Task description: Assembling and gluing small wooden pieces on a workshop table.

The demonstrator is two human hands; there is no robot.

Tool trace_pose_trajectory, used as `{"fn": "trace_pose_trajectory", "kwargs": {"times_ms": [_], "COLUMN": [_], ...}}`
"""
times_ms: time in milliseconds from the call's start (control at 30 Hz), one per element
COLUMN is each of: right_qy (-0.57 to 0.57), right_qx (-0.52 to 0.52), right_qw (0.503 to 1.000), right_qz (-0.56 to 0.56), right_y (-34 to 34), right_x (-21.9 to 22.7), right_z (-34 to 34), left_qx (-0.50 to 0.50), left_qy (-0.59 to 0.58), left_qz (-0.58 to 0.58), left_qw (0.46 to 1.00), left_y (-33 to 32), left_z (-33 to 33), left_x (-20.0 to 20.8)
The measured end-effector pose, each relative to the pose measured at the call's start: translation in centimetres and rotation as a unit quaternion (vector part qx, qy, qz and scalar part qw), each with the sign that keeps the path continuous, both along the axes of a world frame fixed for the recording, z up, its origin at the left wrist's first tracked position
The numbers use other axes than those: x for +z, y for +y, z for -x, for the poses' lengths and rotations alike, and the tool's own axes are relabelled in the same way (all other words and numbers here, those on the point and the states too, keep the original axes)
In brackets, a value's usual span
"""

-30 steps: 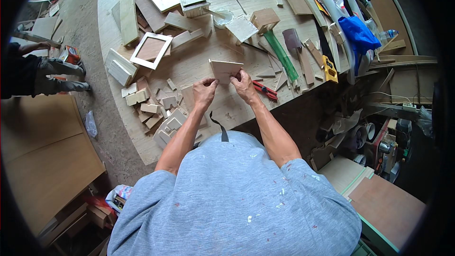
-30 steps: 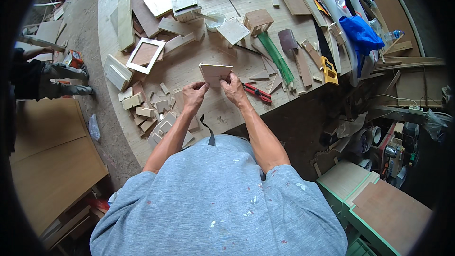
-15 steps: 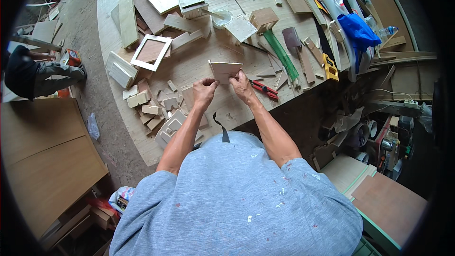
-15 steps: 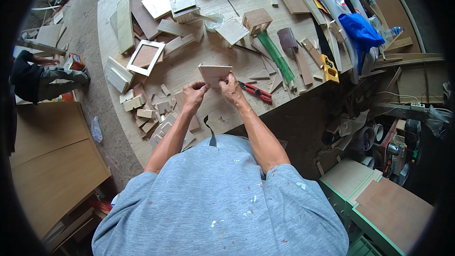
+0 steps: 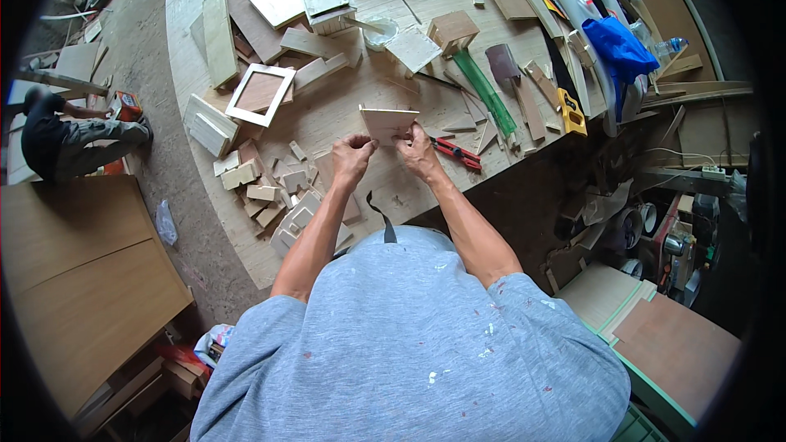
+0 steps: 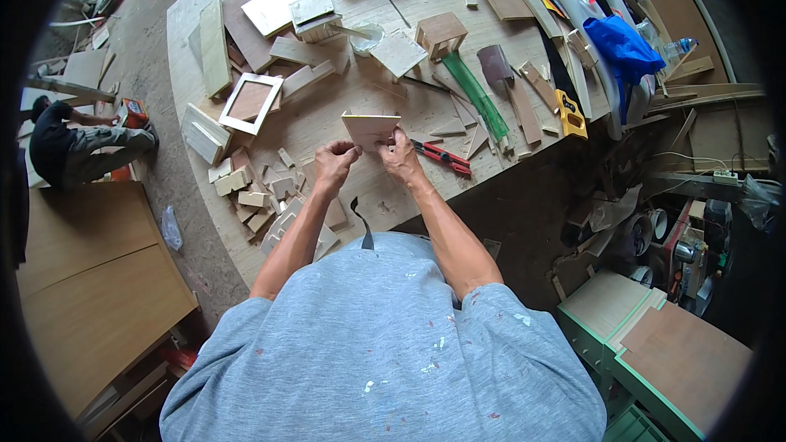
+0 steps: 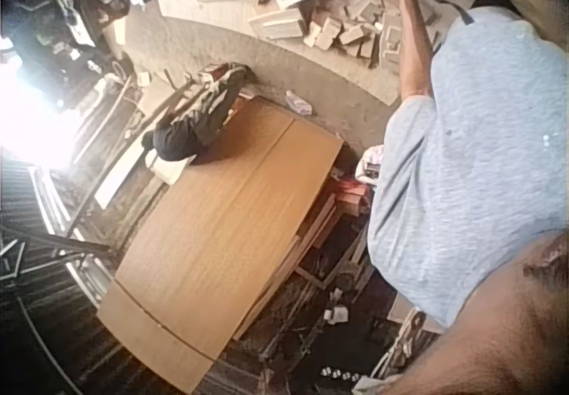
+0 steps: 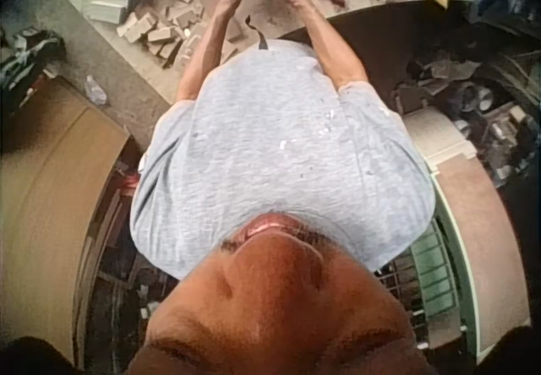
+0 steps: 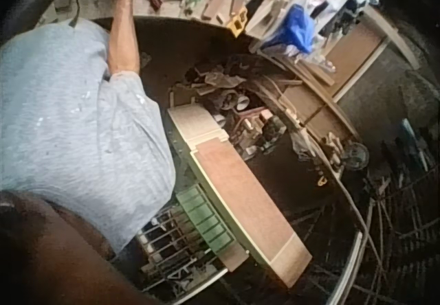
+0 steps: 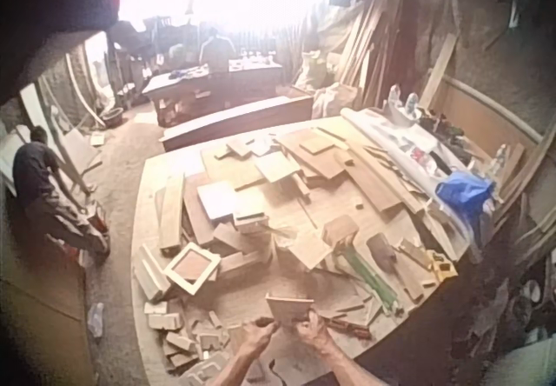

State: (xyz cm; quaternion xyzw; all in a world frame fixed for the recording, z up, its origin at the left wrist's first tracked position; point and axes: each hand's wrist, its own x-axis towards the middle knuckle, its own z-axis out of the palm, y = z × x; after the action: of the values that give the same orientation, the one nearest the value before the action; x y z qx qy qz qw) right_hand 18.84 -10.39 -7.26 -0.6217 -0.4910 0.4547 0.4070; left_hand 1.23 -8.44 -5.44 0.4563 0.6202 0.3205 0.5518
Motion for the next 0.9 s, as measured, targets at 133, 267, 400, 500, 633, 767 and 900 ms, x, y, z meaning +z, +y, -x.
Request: {"fn": "trace_pose_trajectory", "kwargs": {"times_ms": [133,267,400,500,633,767,900], "right_qy": [0.014,0.023,0.056,0.119,0.13,0.154,0.072], "right_qx": [0.012,0.05,0.06,0.041,0.049,0.047,0.019], "right_qw": [1.0,0.998,0.996,0.99,0.989,0.984,0.99], "right_qz": [-0.001,0.01,0.038,0.068,0.061,0.075,0.123], "right_y": [-0.1,-0.2,-0.3,-0.4,-0.3,-0.3,0.4], "right_x": [-0.4,1.0,1.1,1.7,0.8,1.0,0.2], "right_z": [-0.5,-0.7,-0.9,-0.7,-0.9,-1.0,-3.7], "left_qx": [-0.001,0.003,-0.003,-0.011,-0.015,-0.004,0.002], "left_qy": [0.008,0.007,0.011,0.009,0.007,-0.008,0.001], "left_qz": [-0.005,-0.014,-0.018,-0.016,-0.005,0.0,0.002], "left_qw": [1.0,1.0,1.0,1.0,1.0,1.0,1.0], "left_y": [-0.1,-0.2,-0.1,0.0,0.0,0.0,-0.2], "left_z": [-0.2,-0.1,-0.1,0.1,-0.1,0.1,-0.2], "left_x": [0.0,0.2,-0.1,-0.1,0.7,-0.2,-1.1]}}
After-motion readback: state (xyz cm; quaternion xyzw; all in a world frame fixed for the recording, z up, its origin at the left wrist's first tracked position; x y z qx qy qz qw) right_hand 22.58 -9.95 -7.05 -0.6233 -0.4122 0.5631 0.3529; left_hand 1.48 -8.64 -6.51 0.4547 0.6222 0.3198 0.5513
